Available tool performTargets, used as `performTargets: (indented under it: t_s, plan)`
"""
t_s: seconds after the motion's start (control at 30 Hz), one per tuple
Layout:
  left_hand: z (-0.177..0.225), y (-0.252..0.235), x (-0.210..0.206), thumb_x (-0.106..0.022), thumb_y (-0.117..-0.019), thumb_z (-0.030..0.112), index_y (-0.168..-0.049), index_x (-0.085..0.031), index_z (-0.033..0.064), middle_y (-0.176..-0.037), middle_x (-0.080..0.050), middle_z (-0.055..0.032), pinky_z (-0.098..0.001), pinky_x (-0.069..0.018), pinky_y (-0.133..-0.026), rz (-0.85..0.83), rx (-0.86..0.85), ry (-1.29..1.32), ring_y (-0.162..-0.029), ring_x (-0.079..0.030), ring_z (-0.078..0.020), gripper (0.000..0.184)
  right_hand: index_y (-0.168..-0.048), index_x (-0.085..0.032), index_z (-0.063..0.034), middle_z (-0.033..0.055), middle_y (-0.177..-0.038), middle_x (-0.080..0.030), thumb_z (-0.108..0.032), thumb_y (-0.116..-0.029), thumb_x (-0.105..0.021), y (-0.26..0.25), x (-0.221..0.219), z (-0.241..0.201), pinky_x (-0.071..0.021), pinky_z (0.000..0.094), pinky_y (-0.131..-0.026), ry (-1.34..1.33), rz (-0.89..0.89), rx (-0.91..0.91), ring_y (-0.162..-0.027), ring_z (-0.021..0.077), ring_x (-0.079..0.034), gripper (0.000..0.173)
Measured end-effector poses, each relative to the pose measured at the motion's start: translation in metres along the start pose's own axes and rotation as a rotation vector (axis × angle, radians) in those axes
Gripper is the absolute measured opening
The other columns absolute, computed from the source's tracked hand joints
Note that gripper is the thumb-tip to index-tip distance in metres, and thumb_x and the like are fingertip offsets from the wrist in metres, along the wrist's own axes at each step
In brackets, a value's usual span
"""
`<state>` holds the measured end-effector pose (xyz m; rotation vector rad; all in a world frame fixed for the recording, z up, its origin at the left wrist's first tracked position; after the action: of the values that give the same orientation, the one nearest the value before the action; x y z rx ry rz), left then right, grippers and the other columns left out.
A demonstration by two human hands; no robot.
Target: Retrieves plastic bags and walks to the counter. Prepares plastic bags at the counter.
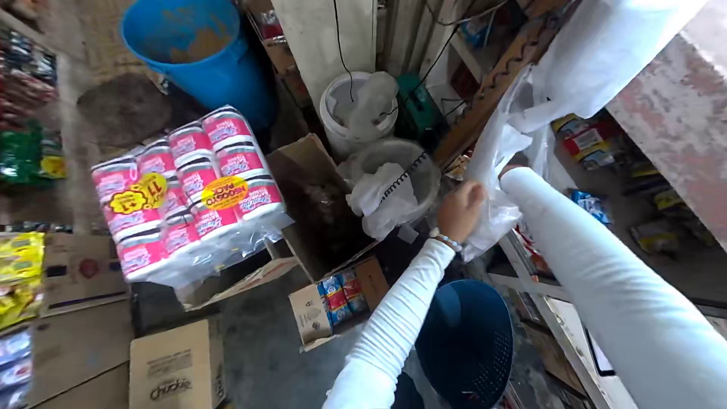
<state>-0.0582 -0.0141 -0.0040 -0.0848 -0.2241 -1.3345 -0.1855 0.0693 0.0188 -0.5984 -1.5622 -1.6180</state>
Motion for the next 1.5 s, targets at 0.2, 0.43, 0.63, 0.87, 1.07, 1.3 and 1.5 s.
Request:
performTargets:
  t_s: [0.2,0.43,0.63,0.87,1.07,1.3,1.5]
  plan:
    - [-0.187,0.006,0.057,-0.068,-0.0937,0.034,-0.138,-0.063,0.0046,-0.169,-0.02,-0.0184,-0.0704,-0.0076,-0.12,-0.253,0.379,-0.891,-0.156,-0.012,-0.0437,0.053,-0.114,-0.064,0.0164,0.0376,-0.124,-0.061,-0.006,-0.1009,-0.058,0.019,0.027,0.007,-0.0423,0.0726,-0.098,0.243,-0.054,0.261,-0.122,0.0544,-0.057,0.026]
    - [-0.177,0.014,0.189,-0.067,-0.0941,0.005,-0.131,-0.055,-0.0089,-0.126,-0.061,-0.0256,-0.0459,-0.0528,-0.098,0.508,0.289,0.089,-0.113,-0.063,-0.0294,0.042,-0.136,-0.062,-0.0022,0.0203,-0.128,-0.066,0.0,-0.0988,-0.056,0.12,-0.01,0.043,-0.0551,0.0538,-0.095,-0.423,0.489,0.791,-0.108,0.0347,-0.068,0.038]
    - [-0.156,0.03,0.235,-0.056,-0.0988,0.0,-0.131,-0.05,-0.0089,-0.126,-0.057,-0.0199,-0.0373,-0.0502,-0.099,0.984,0.168,0.349,-0.111,-0.059,-0.0211,0.034,-0.138,-0.06,0.0024,0.0309,-0.135,-0.06,-0.01,-0.103,-0.055,0.165,-0.254,0.102,-0.0451,0.0611,-0.108,-0.553,-0.124,0.31,-0.126,0.0471,-0.058,0.037]
    - [-0.151,0.025,0.194,-0.055,-0.1025,0.01,-0.139,-0.048,-0.0064,-0.138,-0.055,-0.022,-0.037,-0.0475,-0.105,0.776,0.189,0.115,-0.123,-0.056,-0.0227,0.04,-0.137,-0.061,0.0022,0.0308,-0.13,-0.063,-0.01,-0.1026,-0.056,0.303,-0.429,0.089,-0.0453,0.061,-0.107,-0.673,-0.673,0.324,-0.121,0.0462,-0.062,0.037]
    - [-0.146,0.001,0.014,-0.071,-0.0943,0.026,-0.147,-0.053,0.0044,-0.158,-0.039,-0.0264,-0.0646,-0.027,-0.118,-0.092,0.28,-0.577,-0.149,-0.032,-0.0436,0.06,-0.141,-0.057,0.004,0.0291,-0.131,-0.064,-0.01,-0.1039,-0.056,0.298,-0.469,0.113,-0.0454,0.0534,-0.11,-0.732,-0.687,0.12,-0.123,0.041,-0.062,0.04]
    - [-0.163,0.09,-0.026,-0.072,-0.0933,0.028,-0.145,-0.057,0.0127,-0.171,-0.007,-0.0184,-0.0699,-0.0083,-0.121,-0.072,0.395,-0.636,-0.157,-0.002,-0.0443,0.056,-0.14,-0.052,0.0097,0.0315,-0.128,-0.063,-0.01,-0.1052,-0.05,0.297,-0.44,0.199,-0.051,0.0537,-0.101,-0.879,-0.328,-0.119,-0.115,0.0399,-0.065,0.041]
    - [-0.237,0.329,-0.003,-0.06,-0.1005,0.025,-0.142,-0.059,0.0076,-0.16,-0.041,-0.0173,-0.0577,-0.0321,-0.119,-0.442,0.606,-0.371,-0.147,-0.038,-0.0379,0.045,-0.143,-0.052,0.0037,0.0299,-0.133,-0.061,-0.009,-0.1065,-0.049,0.291,-0.461,0.184,-0.0511,0.0545,-0.097,-0.645,-0.583,-0.074,-0.116,0.0399,-0.064,0.039]
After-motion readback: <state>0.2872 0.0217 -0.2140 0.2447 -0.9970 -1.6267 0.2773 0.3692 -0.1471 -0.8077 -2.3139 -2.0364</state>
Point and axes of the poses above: each hand's wrist, its own y-axis away from the middle knuckle, its own x-axis out of the back of the hand, z = x × y, the point moved 6 cm from there along -y, towards the middle knuckle
